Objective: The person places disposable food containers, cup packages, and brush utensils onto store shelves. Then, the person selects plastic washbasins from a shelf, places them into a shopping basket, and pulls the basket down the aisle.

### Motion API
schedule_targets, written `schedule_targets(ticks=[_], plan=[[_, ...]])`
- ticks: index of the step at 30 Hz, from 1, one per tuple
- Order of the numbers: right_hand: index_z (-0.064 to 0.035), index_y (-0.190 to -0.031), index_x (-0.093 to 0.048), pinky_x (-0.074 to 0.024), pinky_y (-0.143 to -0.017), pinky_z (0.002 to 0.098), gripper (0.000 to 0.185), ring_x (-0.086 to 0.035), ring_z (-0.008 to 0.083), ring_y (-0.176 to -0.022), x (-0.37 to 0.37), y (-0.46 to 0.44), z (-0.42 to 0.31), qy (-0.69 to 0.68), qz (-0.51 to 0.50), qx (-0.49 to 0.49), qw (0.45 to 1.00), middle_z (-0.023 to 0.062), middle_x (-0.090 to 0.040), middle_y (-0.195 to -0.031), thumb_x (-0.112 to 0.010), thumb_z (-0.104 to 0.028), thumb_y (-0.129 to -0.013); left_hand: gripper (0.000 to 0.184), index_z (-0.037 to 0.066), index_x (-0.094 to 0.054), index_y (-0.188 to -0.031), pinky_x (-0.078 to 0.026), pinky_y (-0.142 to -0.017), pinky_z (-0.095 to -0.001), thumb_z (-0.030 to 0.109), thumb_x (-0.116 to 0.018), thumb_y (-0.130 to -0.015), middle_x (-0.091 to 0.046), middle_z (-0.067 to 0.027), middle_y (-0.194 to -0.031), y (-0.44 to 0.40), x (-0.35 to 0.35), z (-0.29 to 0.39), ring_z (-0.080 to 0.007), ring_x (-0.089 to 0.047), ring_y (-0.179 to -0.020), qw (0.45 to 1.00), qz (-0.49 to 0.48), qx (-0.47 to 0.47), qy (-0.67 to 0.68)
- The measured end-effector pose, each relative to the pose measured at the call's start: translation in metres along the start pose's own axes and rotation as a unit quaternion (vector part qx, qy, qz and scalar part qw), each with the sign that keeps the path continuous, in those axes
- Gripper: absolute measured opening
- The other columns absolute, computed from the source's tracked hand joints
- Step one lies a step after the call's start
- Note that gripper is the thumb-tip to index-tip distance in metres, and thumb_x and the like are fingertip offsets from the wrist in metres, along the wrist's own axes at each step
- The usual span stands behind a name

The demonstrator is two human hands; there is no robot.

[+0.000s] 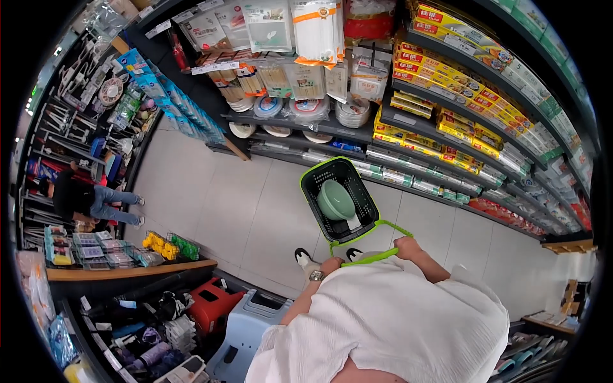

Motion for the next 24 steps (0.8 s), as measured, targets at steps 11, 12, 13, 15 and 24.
schedule_targets(ticks=[11,12,13,15,24], plan=[[-0.0103,-0.087,-0.073,-0.0549,-0.076,0.0463,0.028,-0.068,0.0356,-0.083,-0.008,-0.064,-0.187,-0.069,-0.002,-0.024,0.997,0.0158,-0.071,-0.084,-0.072,-0.034,-0.071,0.014,0.010,-0.076,-0.087,-0.055,-0.081,-0.0460,0.010,-0.070,-0.075,-0.071,-0.0200,-0.093,0.096,0.127,-0.124,-0.0368,-0.068,-0.090,0.992,0.119,0.033,-0.032],[-0.0094,-0.086,-0.073,-0.0551,-0.075,0.0472,0.029,-0.069,0.0364,-0.083,-0.015,-0.069,-0.204,-0.083,0.007,-0.007,0.997,0.0167,-0.070,-0.083,-0.071,-0.033,-0.069,0.013,0.010,-0.076,-0.087,-0.055,-0.080,-0.0461,0.010,-0.069,-0.075,-0.070,-0.0199,-0.092,0.102,0.137,-0.138,-0.0369,-0.068,-0.090,0.991,0.127,0.035,-0.031],[-0.0094,-0.086,-0.073,-0.0551,-0.075,0.0472,0.029,-0.069,0.0364,-0.083,-0.020,-0.072,-0.220,-0.094,0.010,-0.023,0.995,0.0167,-0.070,-0.083,-0.071,-0.033,-0.069,0.013,0.010,-0.076,-0.087,-0.055,-0.080,-0.0461,0.010,-0.069,-0.075,-0.070,-0.0199,-0.092,0.111,0.149,-0.141,-0.0369,-0.068,-0.090,0.993,0.111,0.026,-0.037],[-0.0085,-0.090,-0.073,-0.0545,-0.079,0.0463,0.037,-0.068,0.0345,-0.086,-0.032,-0.075,-0.253,-0.106,-0.045,-0.013,0.993,0.0160,-0.071,-0.088,-0.071,-0.041,-0.072,0.014,0.008,-0.076,-0.086,-0.054,-0.080,-0.0458,0.006,-0.067,-0.075,-0.070,-0.0212,-0.093,0.130,0.177,-0.146,-0.0380,-0.067,-0.089,0.983,0.181,0.028,-0.010],[-0.0048,-0.100,-0.073,-0.0546,-0.084,0.0477,0.044,-0.068,0.0396,-0.092,-0.069,-0.065,-0.306,-0.211,-0.041,-0.054,0.975,0.0225,-0.071,-0.094,-0.068,-0.043,-0.079,0.021,0.003,-0.072,-0.086,-0.054,-0.078,-0.0470,-0.007,-0.059,-0.073,-0.070,-0.0226,-0.093,0.165,0.196,-0.185,-0.0415,-0.067,-0.088,0.941,0.337,0.011,-0.006]])
Point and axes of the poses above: each hand's wrist, its own y-axis away from the middle knuckle, its own x-axis out of the back of the hand, z = x × y, the point moved 4 cm from there along -y, towards the middle knuckle
